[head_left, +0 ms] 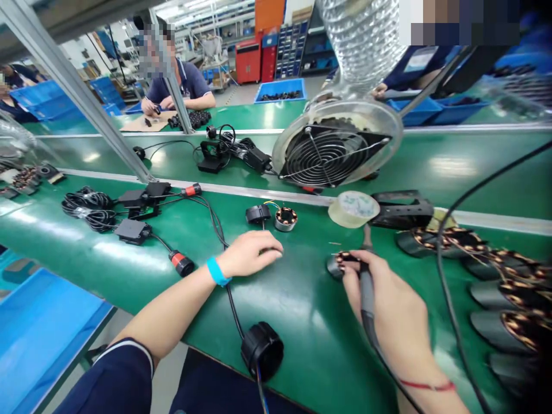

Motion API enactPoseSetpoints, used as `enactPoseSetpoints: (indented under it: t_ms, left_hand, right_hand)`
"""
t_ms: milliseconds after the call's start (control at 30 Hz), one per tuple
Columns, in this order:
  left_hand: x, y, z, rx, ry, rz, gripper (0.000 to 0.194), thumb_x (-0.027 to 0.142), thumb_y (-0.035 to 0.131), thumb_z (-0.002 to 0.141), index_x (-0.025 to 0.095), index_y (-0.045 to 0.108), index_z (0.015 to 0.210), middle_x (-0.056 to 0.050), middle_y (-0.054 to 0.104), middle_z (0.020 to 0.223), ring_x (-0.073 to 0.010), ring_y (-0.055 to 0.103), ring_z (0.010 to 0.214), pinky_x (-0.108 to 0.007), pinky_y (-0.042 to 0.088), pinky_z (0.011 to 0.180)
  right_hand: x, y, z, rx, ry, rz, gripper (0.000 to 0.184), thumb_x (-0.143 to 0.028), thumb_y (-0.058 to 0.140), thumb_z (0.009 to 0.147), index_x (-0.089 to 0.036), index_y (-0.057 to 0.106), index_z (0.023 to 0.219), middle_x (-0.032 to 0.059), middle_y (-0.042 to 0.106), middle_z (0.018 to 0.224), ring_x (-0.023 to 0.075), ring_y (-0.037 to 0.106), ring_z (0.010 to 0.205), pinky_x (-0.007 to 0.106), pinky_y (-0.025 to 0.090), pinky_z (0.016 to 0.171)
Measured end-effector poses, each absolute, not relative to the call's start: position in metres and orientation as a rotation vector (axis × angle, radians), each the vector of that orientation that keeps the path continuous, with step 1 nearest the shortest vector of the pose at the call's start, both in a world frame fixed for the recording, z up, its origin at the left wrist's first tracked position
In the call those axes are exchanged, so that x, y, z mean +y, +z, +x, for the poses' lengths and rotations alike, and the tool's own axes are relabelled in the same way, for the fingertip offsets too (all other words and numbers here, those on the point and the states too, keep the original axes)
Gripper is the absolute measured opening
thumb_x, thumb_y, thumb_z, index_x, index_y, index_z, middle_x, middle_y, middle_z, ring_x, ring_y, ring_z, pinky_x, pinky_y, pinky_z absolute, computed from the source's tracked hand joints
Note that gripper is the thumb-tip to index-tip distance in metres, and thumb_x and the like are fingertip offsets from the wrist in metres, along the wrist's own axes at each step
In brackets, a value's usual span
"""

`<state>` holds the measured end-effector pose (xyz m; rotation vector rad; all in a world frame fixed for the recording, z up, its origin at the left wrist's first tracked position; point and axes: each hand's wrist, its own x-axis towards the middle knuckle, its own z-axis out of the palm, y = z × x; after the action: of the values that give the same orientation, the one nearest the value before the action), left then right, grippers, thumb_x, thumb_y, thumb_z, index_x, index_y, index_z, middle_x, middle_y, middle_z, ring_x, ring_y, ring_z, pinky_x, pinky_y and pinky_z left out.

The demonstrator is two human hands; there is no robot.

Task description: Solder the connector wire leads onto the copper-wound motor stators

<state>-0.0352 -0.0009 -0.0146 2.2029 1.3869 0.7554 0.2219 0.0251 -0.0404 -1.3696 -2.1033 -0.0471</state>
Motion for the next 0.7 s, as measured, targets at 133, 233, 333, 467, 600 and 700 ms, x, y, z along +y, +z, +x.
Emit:
enactPoseSetpoints:
  t_ms: [133, 233, 333, 467, 600, 700]
  left_hand:
    - [0.022, 0.007, -0.074, 1.892, 0.972, 1.972, 0.021, 0.026, 0.047, 0.093, 0.015, 0.065, 0.097, -0.005, 0.066, 0.094, -0.0144, 0.061, 0.089, -0.026, 0.049, 0.083]
    - [0.059, 0.016, -0.112, 2.158, 0.752, 1.944, 0.022, 0.026, 0.048, 0.091, 0.015, 0.062, 0.105, -0.007, 0.063, 0.104, -0.0157, 0.061, 0.092, -0.028, 0.050, 0.085]
    - [0.106, 0.020, -0.149, 2.338, 0.588, 1.967, 0.032, 0.024, 0.056, 0.086, 0.012, 0.059, 0.116, -0.015, 0.055, 0.122, -0.0240, 0.055, 0.109, -0.038, 0.044, 0.098]
    - [0.166, 0.023, -0.184, 2.534, 0.335, 2.050, 0.059, 0.017, 0.057, 0.080, 0.008, 0.043, 0.136, -0.021, 0.038, 0.146, -0.0370, 0.033, 0.132, -0.051, 0.029, 0.110]
    - [0.217, 0.025, -0.204, 2.553, 0.113, 2.179, 0.074, 0.011, 0.056, 0.076, 0.007, 0.031, 0.145, -0.020, 0.025, 0.156, -0.0382, 0.021, 0.142, -0.052, 0.017, 0.115]
    - [0.252, 0.022, -0.212, 2.504, -0.042, 2.252, 0.082, 0.011, 0.059, 0.072, 0.005, 0.029, 0.148, -0.019, 0.021, 0.158, -0.0374, 0.012, 0.146, -0.051, 0.007, 0.119]
  right_hand:
    - [0.013, -0.041, 0.211, -1.914, 0.271, -1.280, 0.027, -0.029, 0.049, 0.087, -0.022, 0.057, 0.112, 0.0059, 0.075, 0.094, 0.0240, 0.073, 0.082, 0.035, 0.057, 0.071]
    - [0.013, -0.042, 0.213, -1.787, 0.316, -1.292, 0.030, -0.033, 0.051, 0.087, -0.024, 0.055, 0.115, 0.0070, 0.074, 0.101, 0.0263, 0.072, 0.093, 0.040, 0.057, 0.082]
    - [0.018, -0.043, 0.221, -1.731, 0.320, -1.334, 0.033, -0.039, 0.050, 0.087, -0.024, 0.054, 0.117, 0.0089, 0.073, 0.104, 0.0286, 0.073, 0.090, 0.044, 0.059, 0.079]
    - [0.029, -0.053, 0.233, -1.771, 0.272, -1.323, 0.034, -0.041, 0.050, 0.088, -0.025, 0.054, 0.117, 0.0069, 0.074, 0.101, 0.0268, 0.074, 0.085, 0.041, 0.062, 0.075]
    - [0.044, -0.068, 0.243, -1.844, 0.171, -1.263, 0.031, -0.040, 0.053, 0.087, -0.026, 0.057, 0.115, 0.0032, 0.076, 0.095, 0.0230, 0.075, 0.079, 0.034, 0.064, 0.073]
    - [0.056, -0.080, 0.248, -1.720, 0.142, -1.331, 0.029, -0.044, 0.055, 0.083, -0.028, 0.063, 0.107, 0.0021, 0.076, 0.092, 0.0234, 0.075, 0.075, 0.033, 0.064, 0.073]
